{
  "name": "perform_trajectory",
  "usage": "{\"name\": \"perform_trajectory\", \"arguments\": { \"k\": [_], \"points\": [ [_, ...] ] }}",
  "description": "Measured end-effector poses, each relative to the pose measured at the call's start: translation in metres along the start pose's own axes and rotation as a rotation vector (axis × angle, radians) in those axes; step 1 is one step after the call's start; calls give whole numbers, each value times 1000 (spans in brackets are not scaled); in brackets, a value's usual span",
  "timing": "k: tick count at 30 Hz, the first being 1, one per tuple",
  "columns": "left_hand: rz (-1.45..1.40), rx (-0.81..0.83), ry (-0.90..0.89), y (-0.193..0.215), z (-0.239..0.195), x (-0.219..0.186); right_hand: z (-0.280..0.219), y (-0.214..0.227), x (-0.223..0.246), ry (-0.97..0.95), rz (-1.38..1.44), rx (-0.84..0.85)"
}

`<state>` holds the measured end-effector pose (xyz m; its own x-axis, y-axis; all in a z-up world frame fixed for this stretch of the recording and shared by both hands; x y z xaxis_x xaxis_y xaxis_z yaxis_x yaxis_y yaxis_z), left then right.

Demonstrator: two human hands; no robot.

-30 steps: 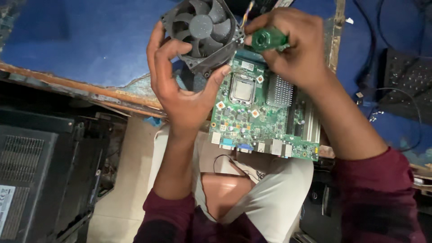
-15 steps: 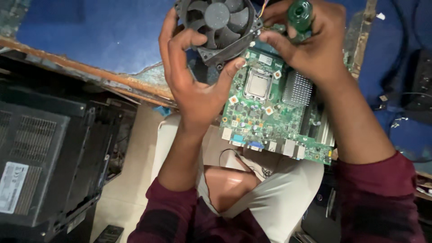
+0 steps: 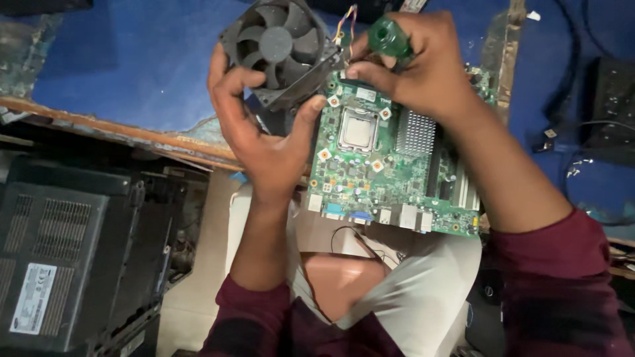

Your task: The person positions a CPU cooler fan onto a motherboard and uses a green screwdriver to tighten the mounting screws. The person adjusts the cooler and continues securing it in place.

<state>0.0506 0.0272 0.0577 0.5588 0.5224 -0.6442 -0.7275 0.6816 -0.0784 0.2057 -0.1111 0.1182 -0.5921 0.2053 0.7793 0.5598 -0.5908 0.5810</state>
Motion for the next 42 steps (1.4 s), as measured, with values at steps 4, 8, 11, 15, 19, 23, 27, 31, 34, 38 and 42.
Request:
{"name": "perform_trajectory", "arguments": {
  "k": [4, 8, 11, 15, 19, 23, 27, 31, 34, 38, 42],
  "points": [
    [-13, -28, -6, 2, -3, 1, -2, -1, 2, 45, -15, 12],
    [-64, -80, -13, 3, -4, 2, -4, -3, 4, 93, -22, 49],
    [-108, -101, -13, 4, -5, 2, -4, -7, -3, 49, -118, 70],
    [-115, -104, 4, 3, -5, 3, -4, -14, -7, 84, -193, 128],
    [-149, -100, 10, 3, -6, 4, -5, -16, -8, 123, -274, 108],
    [-69, -78, -10, 4, -6, 4, -6, -16, -3, 167, -340, 79],
    [-26, -57, -40, 4, -4, 4, -5, -15, -1, 148, -331, 82],
    [3, -47, -61, 4, -4, 5, -3, -18, 1, 153, -302, 131],
    [24, -45, -51, 5, -5, 5, -4, -18, 1, 160, -305, 129],
    [-2, -59, -27, 5, -5, 6, -8, -19, 3, 198, -336, 127],
    [27, -52, -41, 5, -4, 5, -11, -19, 5, 242, -399, 115]
  ]
}}
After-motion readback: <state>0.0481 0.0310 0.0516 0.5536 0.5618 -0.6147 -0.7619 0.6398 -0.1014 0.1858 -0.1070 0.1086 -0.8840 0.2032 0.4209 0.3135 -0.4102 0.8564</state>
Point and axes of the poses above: each hand's wrist, its own z-axis towards the middle knuckle, its own y-axis out of the back of the hand, x = y × z, the point moved 9 cm from there along z, towards the middle knuckle, and after that the axes turned 14 degrees about -y, right-handed, at the moved point
